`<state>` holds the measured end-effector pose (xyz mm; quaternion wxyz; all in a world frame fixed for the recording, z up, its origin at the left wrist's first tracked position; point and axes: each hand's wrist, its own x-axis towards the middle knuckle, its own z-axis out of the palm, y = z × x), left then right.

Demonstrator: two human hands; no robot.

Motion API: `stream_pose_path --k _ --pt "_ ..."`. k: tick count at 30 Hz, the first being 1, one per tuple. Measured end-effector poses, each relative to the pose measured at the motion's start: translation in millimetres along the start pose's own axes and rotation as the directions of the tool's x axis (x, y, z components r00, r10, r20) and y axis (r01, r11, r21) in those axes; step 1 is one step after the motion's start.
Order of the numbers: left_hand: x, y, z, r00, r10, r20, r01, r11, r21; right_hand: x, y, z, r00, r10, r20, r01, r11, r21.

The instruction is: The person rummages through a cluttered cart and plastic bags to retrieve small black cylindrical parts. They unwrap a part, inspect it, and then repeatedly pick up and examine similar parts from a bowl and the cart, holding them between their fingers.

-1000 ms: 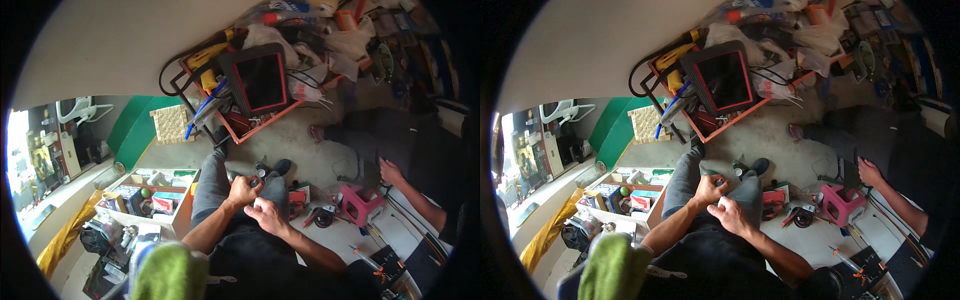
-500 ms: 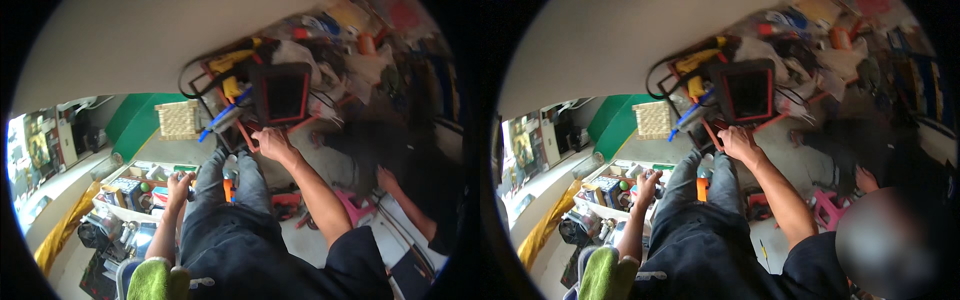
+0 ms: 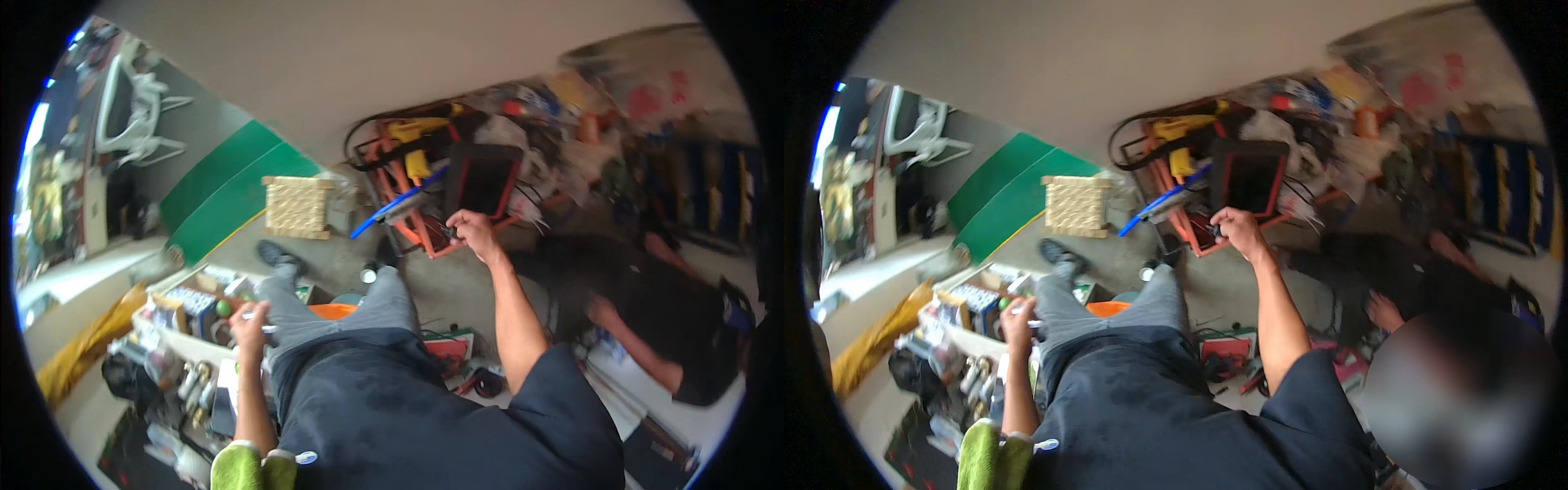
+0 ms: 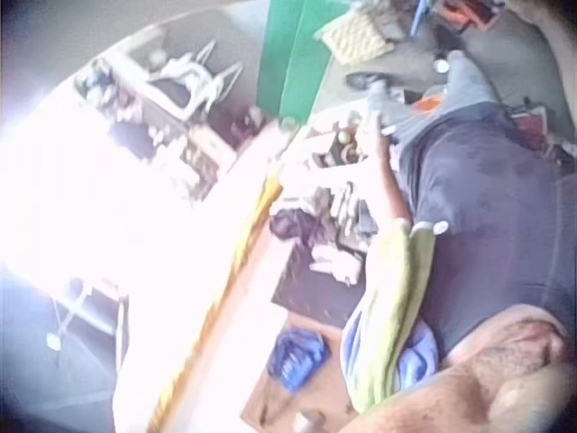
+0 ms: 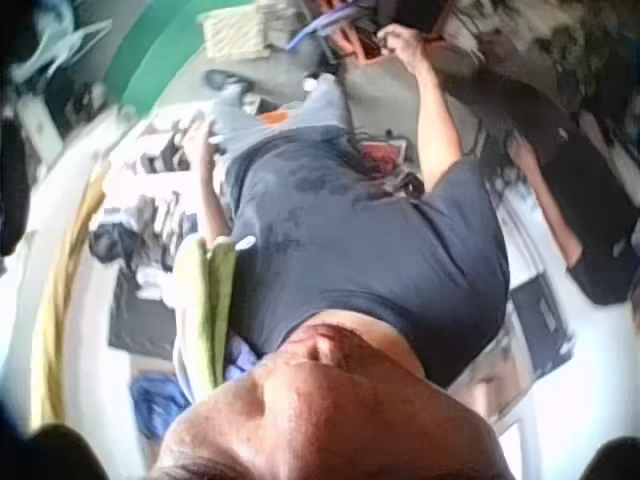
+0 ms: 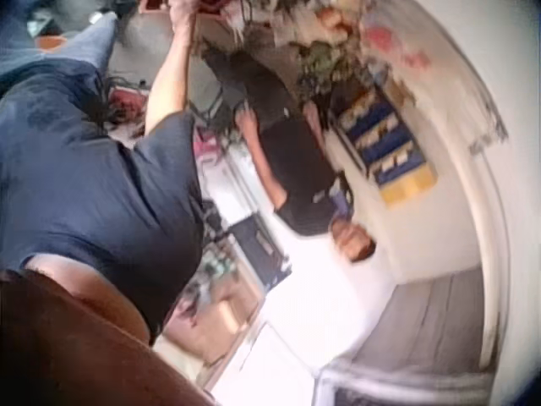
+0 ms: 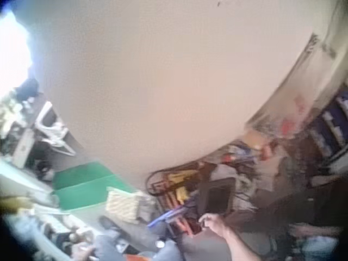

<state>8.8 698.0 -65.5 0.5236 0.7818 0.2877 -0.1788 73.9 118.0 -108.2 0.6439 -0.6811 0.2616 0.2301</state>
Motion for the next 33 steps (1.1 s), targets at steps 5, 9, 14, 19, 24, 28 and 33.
stream_pose_path --k 5,9,14,19,24,28,33 --pt "122 3 -113 0.998 -0.045 0.032 0.053 0.943 -0.329 -65 -61 59 1.000 -0.007 -0.027 0.019 0.871 0.491" --pt "250 41 -198 0.990 0.089 0.111 -0.045 0.935 -0.352 -104 -116 165 0.973 -0.071 -0.218 0.175 0.842 0.509" --pt "310 141 -361 0.972 0.172 0.158 -0.094 0.908 -0.407 -110 -194 346 0.954 -0.149 -0.260 0.284 0.723 0.630" --pt "344 175 -501 0.977 0.207 0.044 -0.160 0.858 -0.488 -58 -280 484 0.982 -0.160 -0.100 0.185 0.707 0.682" --pt "379 170 -558 0.990 0.125 -0.062 -0.139 0.831 -0.539 13 -355 584 0.965 -0.256 0.059 0.122 0.632 0.765" --pt "410 177 -572 0.998 0.068 0.014 -0.051 0.854 -0.518 76 -397 648 0.945 -0.288 0.155 0.067 0.635 0.770" --pt "470 215 -587 0.996 0.055 0.076 -0.016 0.900 -0.437 165 -414 721 0.905 -0.363 0.222 0.084 0.663 0.744"
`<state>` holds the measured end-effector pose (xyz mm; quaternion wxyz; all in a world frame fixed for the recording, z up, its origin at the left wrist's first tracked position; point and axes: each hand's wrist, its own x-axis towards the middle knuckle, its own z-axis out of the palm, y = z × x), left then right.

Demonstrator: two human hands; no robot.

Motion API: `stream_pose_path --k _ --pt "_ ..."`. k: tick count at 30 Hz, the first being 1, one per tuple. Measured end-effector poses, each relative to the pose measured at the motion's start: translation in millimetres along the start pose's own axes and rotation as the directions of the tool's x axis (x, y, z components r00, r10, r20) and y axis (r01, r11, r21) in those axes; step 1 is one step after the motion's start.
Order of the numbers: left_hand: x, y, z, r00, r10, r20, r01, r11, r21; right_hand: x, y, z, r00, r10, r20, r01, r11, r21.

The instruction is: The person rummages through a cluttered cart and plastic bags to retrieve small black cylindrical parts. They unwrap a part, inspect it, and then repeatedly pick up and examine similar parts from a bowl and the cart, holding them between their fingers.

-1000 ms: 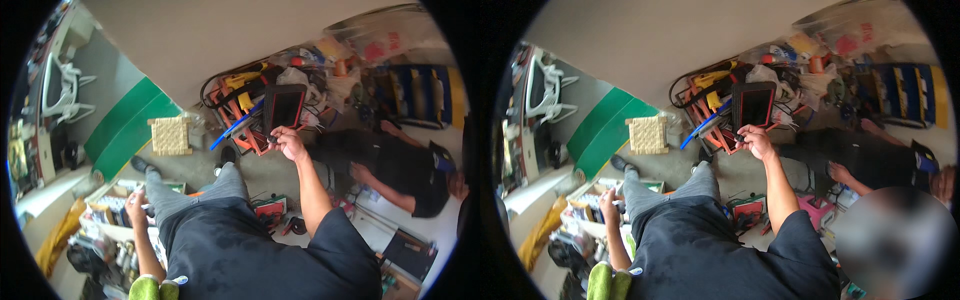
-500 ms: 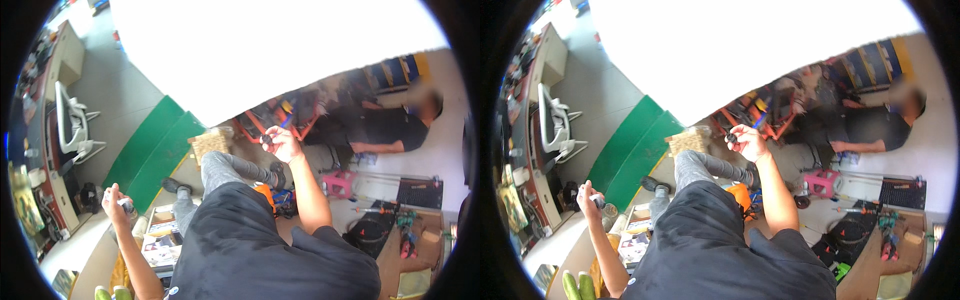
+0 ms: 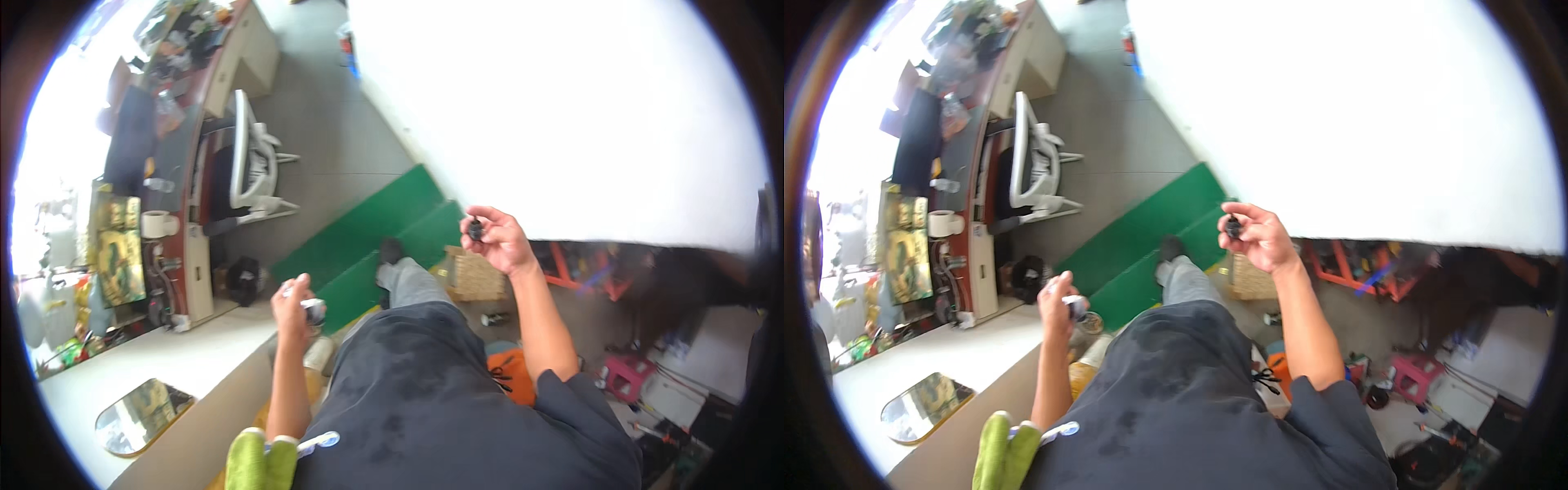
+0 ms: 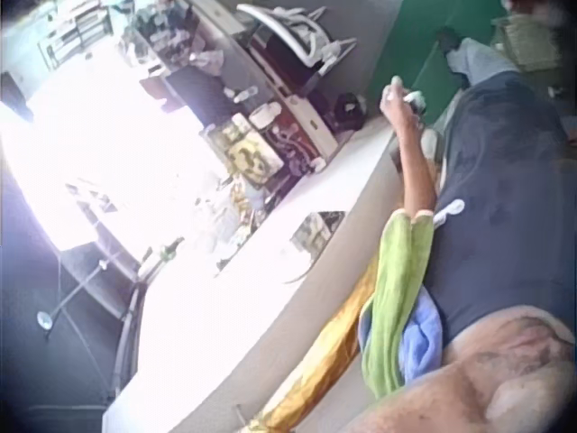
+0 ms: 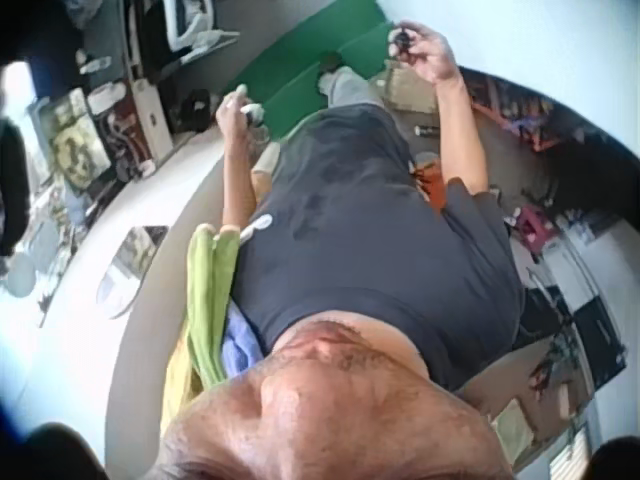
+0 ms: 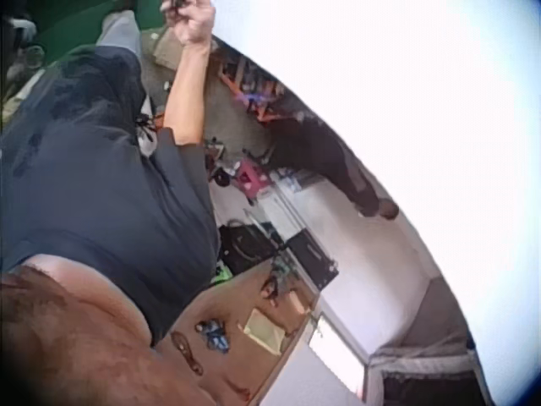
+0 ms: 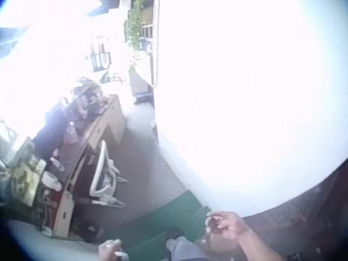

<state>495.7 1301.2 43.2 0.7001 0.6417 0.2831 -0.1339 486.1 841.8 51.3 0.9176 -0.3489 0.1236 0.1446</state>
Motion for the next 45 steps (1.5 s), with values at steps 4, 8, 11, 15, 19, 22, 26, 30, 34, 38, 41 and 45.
stream_pose_path --k 4,8,11,15,19,22,26,30,34,38,41,45 --pt "98 -14 -27 0.996 0.000 0.091 -0.006 0.998 0.069 78 55 36 0.997 0.067 -0.043 -0.069 0.996 -0.053" --pt "156 41 18 0.900 -0.210 0.381 0.267 0.958 -0.102 141 94 69 0.989 0.125 -0.085 -0.133 0.986 -0.103" --pt "197 80 49 0.765 -0.271 0.584 0.380 0.922 -0.070 168 133 91 0.985 0.004 -0.175 -0.032 0.987 -0.156" --pt "258 93 49 0.646 -0.244 0.723 0.194 0.969 0.155 207 187 131 0.959 -0.153 -0.237 0.066 0.939 -0.338" --pt "348 57 51 0.465 -0.125 0.876 -0.248 0.932 0.264 260 244 157 0.797 -0.550 -0.250 0.174 0.605 -0.777" --pt "326 55 32 0.327 -0.145 0.934 -0.363 0.893 0.265 263 307 182 0.572 -0.675 -0.467 0.108 0.626 -0.772" --pt "325 51 -26 0.358 -0.175 0.917 -0.230 0.936 0.268 255 354 217 0.469 -0.708 -0.528 0.119 0.644 -0.756" --pt "310 30 -35 0.302 -0.272 0.914 -0.400 0.834 0.381 256 407 210 0.250 -0.792 -0.558 -0.459 0.410 -0.788" --pt "281 6 -59 0.178 -0.353 0.919 -0.650 0.659 0.379 232 443 197 0.219 -0.553 -0.804 -0.506 0.640 -0.578" --pt "297 -24 -82 0.186 -0.613 0.768 -0.450 0.642 0.621 235 487 188 0.166 -0.373 -0.913 -0.546 0.736 -0.400" --pt "299 -44 -100 0.245 -0.594 0.766 -0.560 0.559 0.612 232 511 184 0.188 -0.313 -0.931 -0.614 0.702 -0.360" --pt "315 -71 -110 0.192 -0.423 0.885 -0.844 0.389 0.369 226 512 179 0.176 -0.117 -0.977 -0.674 0.710 -0.206"
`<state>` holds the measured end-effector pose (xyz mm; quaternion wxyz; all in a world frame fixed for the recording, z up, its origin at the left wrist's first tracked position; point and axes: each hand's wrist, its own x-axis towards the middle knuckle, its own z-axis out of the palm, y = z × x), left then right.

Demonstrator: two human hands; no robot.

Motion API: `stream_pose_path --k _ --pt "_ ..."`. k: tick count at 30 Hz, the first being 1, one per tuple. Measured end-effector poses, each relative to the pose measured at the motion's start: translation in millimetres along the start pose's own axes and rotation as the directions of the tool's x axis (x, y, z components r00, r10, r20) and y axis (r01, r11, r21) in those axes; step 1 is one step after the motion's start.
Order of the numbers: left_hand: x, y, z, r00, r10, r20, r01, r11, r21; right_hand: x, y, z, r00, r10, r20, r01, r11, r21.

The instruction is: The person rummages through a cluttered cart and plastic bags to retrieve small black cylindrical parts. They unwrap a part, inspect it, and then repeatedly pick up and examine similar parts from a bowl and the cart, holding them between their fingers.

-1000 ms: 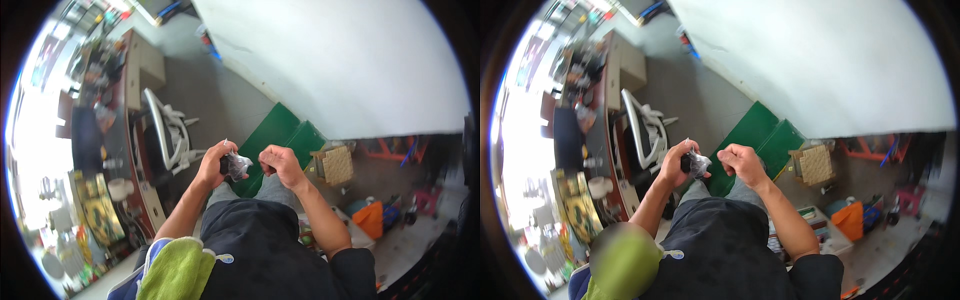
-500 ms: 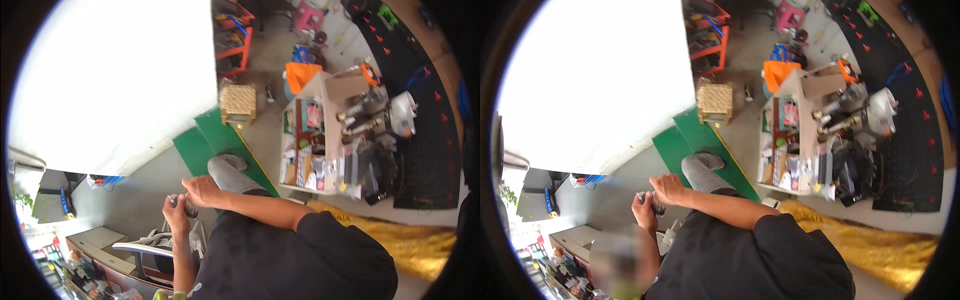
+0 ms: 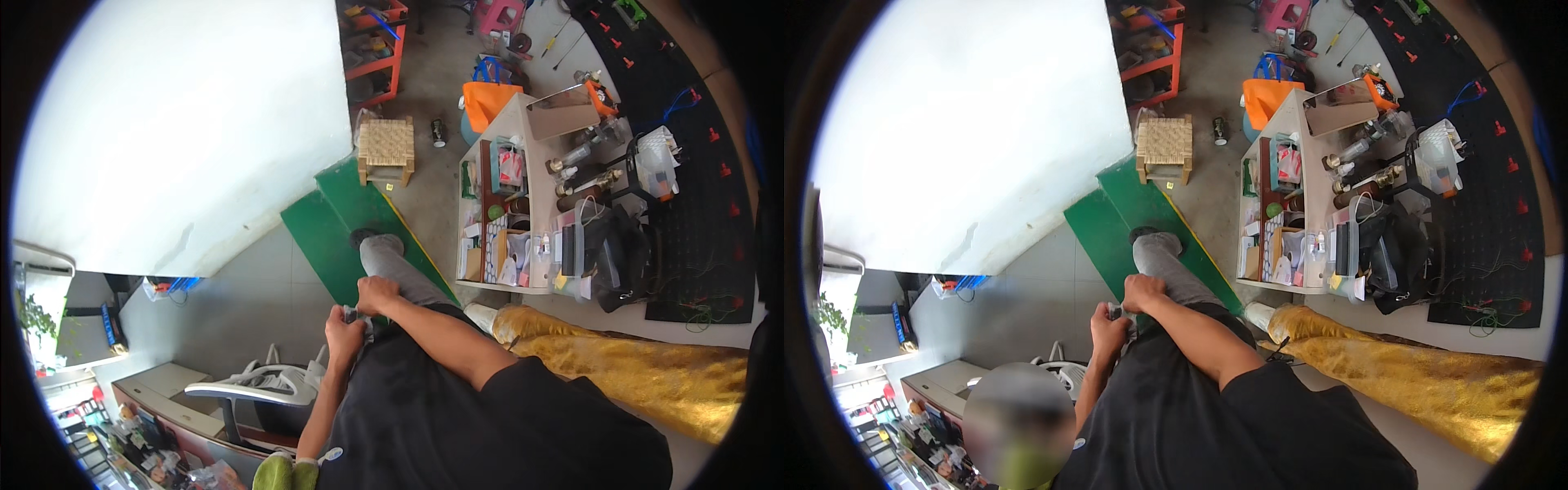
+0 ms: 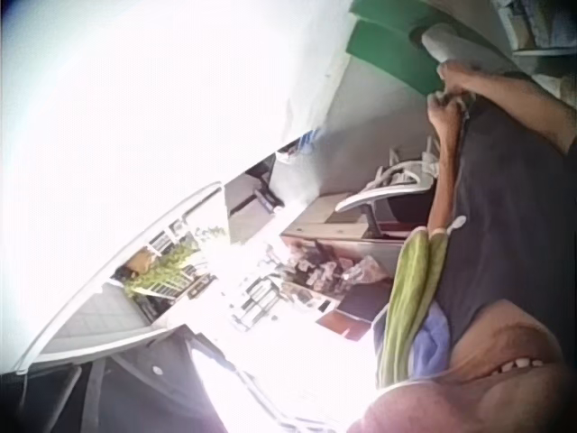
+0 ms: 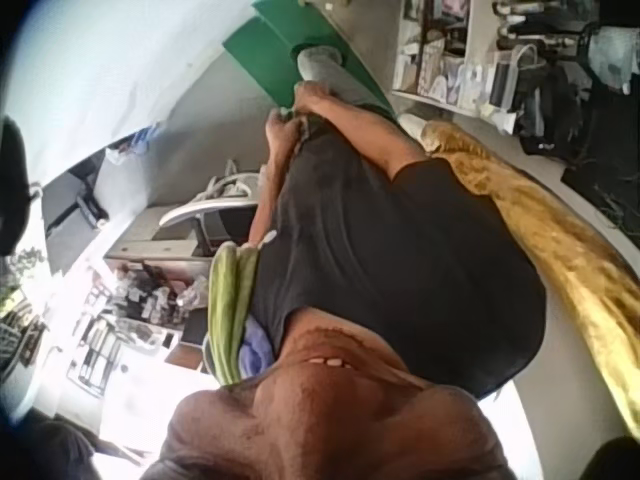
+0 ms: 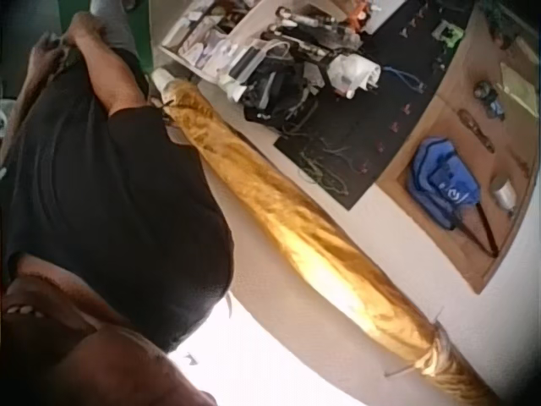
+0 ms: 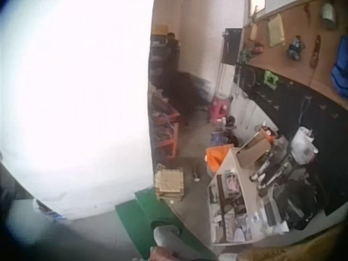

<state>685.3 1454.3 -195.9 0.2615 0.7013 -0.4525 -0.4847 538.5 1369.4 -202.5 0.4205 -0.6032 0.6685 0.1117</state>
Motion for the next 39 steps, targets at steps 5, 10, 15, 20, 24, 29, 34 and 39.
stream_pose_path --k 5,10,15,20,24,29,34,39 --pt "-14 23 6 0.990 0.120 -0.074 -0.109 0.985 0.135 5 10 2 1.000 0.014 0.016 -0.014 1.000 -0.001" --pt "-26 27 9 0.988 0.114 -0.107 -0.094 0.980 0.176 6 16 9 0.999 0.020 -0.032 -0.020 1.000 -0.005" --pt "-28 9 1 0.986 0.100 -0.135 -0.108 0.993 -0.055 -22 -5 -7 0.984 -0.138 -0.112 0.132 0.989 -0.061" --pt "-23 21 -47 0.994 0.008 0.108 0.059 0.791 -0.609 -33 -3 -24 0.844 -0.522 -0.123 0.536 0.815 0.220" --pt "-26 41 -62 0.981 0.097 0.166 0.057 0.680 -0.731 -56 -12 -43 0.834 -0.551 0.021 0.412 0.649 0.640" --pt "-33 61 -74 0.975 0.155 0.161 0.030 0.624 -0.781 -76 -16 -74 0.831 -0.555 0.031 0.161 0.293 0.943" --pt "-62 94 -93 0.983 0.182 0.002 -0.176 0.956 -0.234 -113 -52 -106 0.700 -0.705 -0.118 0.694 0.631 0.345" --pt "-74 102 -100 0.972 0.215 -0.090 -0.227 0.962 -0.154 -97 -61 -99 0.707 -0.700 0.098 0.579 0.653 0.488"
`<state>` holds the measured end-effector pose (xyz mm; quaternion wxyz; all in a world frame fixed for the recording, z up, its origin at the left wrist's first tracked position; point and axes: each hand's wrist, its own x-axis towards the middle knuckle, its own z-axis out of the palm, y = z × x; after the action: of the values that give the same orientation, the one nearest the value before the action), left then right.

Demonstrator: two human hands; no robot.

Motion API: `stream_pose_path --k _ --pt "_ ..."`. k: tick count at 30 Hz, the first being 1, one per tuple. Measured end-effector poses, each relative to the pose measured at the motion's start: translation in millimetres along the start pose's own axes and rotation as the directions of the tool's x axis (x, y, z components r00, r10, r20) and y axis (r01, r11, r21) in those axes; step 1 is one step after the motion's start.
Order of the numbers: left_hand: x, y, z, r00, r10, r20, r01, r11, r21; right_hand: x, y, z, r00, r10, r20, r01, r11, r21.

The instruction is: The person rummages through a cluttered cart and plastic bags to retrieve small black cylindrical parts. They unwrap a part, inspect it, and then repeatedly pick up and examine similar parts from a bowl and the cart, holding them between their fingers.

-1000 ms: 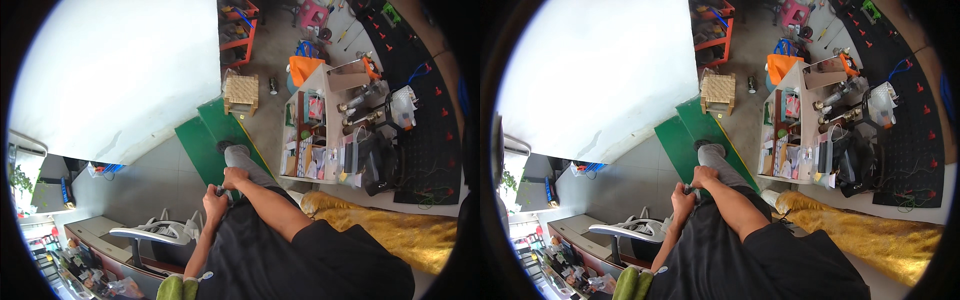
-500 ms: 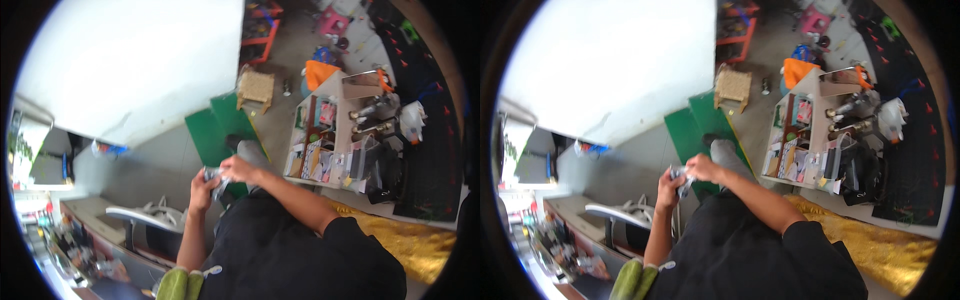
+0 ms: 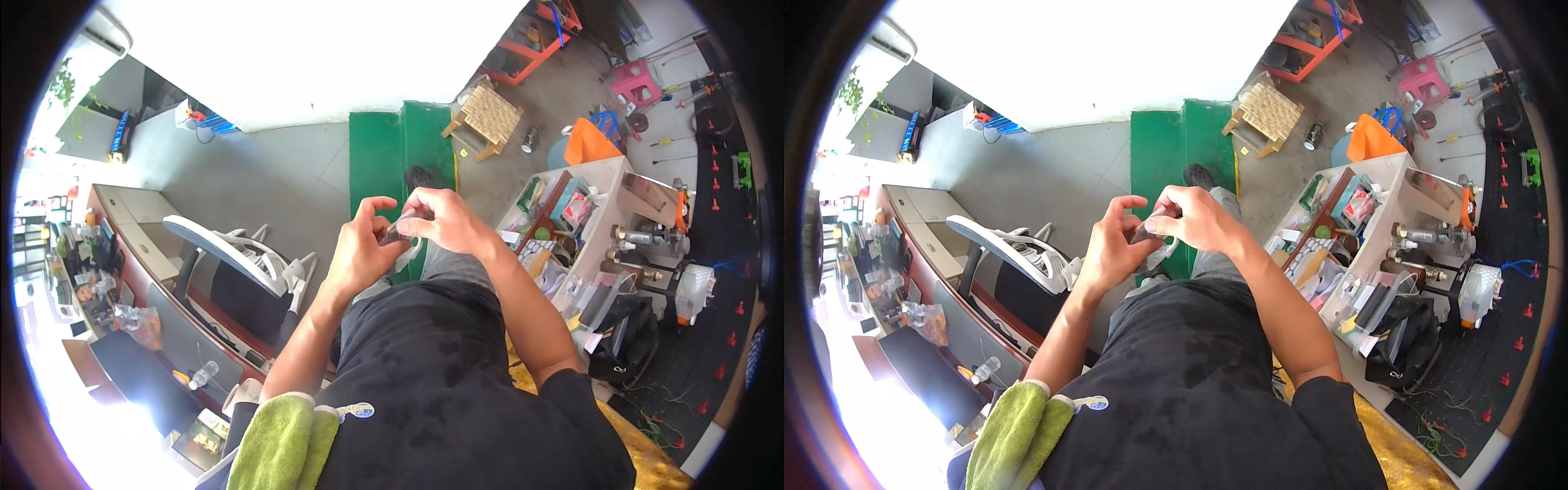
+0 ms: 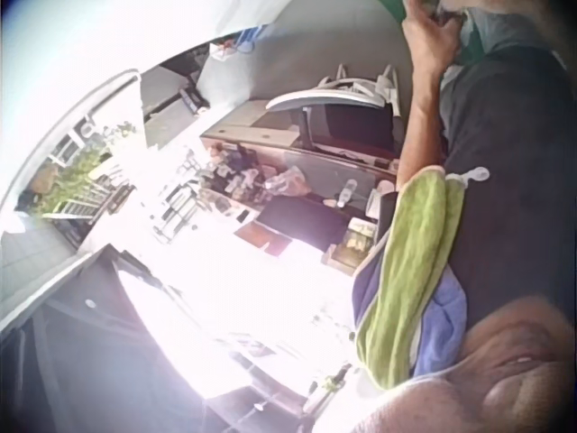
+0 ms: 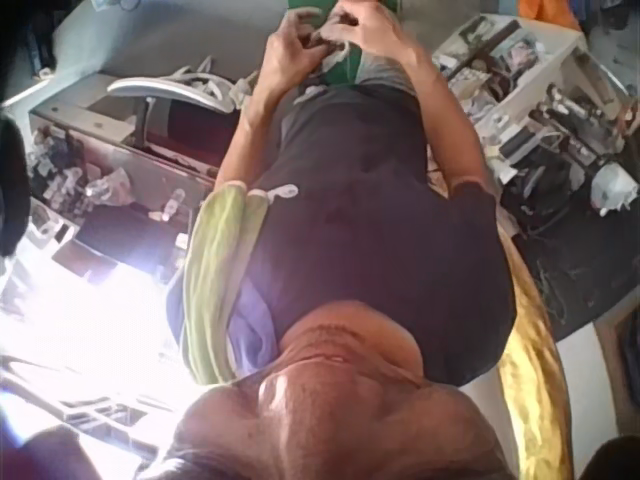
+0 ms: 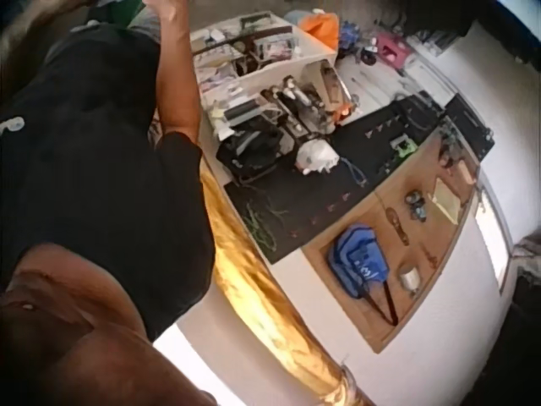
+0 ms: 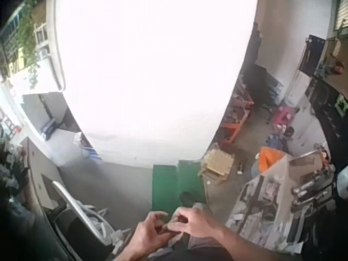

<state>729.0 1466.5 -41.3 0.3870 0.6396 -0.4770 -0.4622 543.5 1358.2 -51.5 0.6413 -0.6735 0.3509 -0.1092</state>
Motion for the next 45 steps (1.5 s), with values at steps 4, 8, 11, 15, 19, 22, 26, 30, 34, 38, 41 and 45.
stream_pose_path --k 4,8,11,15,19,22,26,30,34,38,41,45 --pt "-9 -1 -14 1.000 -0.028 0.009 0.029 0.990 -0.139 0 -4 13 0.984 0.094 0.153 -0.143 0.924 0.354" --pt "-13 -13 -24 0.999 0.015 0.042 0.005 0.899 -0.438 1 4 43 0.994 0.090 0.061 -0.105 0.643 0.759" --pt "-16 -19 -26 0.994 0.104 0.012 -0.073 0.767 -0.637 -2 -8 51 0.991 0.134 -0.013 -0.062 0.538 0.841" --pt "-17 -53 -34 0.995 0.059 -0.078 -0.096 0.429 -0.898 10 5 9 0.978 0.184 -0.096 0.054 0.224 0.973" --pt "-17 -72 -53 0.998 0.030 0.056 0.045 0.299 -0.953 2 -11 -34 0.987 0.081 -0.142 0.103 0.369 0.924" --pt "0 -81 -33 0.986 0.091 0.142 0.116 0.240 -0.964 12 -23 -11 0.997 -0.058 -0.058 0.075 0.368 0.927" --pt "35 -70 -9 0.981 -0.050 0.186 0.190 0.394 -0.899 25 -35 6 0.993 -0.018 -0.117 0.114 0.405 0.907" --pt "54 -66 3 0.942 -0.165 0.291 0.324 0.236 -0.916 22 -38 12 0.997 -0.011 -0.074 0.068 0.535 0.842" --pt "59 -78 16 0.845 0.039 0.534 0.524 0.143 -0.840 20 -25 14 0.993 -0.093 -0.075 0.107 0.424 0.899" --pt "49 -72 14 0.910 0.069 0.409 0.407 0.037 -0.913 8 -34 8 0.986 -0.151 -0.077 0.147 0.538 0.830" --pt "46 -60 3 0.947 0.093 0.307 0.309 -0.008 -0.951 -5 -34 -6 0.980 -0.189 -0.066 0.162 0.557 0.814" --pt "49 -52 -9 0.954 0.188 0.234 0.227 0.059 -0.972 -12 -28 -14 0.972 -0.211 -0.107 0.202 0.505 0.839"
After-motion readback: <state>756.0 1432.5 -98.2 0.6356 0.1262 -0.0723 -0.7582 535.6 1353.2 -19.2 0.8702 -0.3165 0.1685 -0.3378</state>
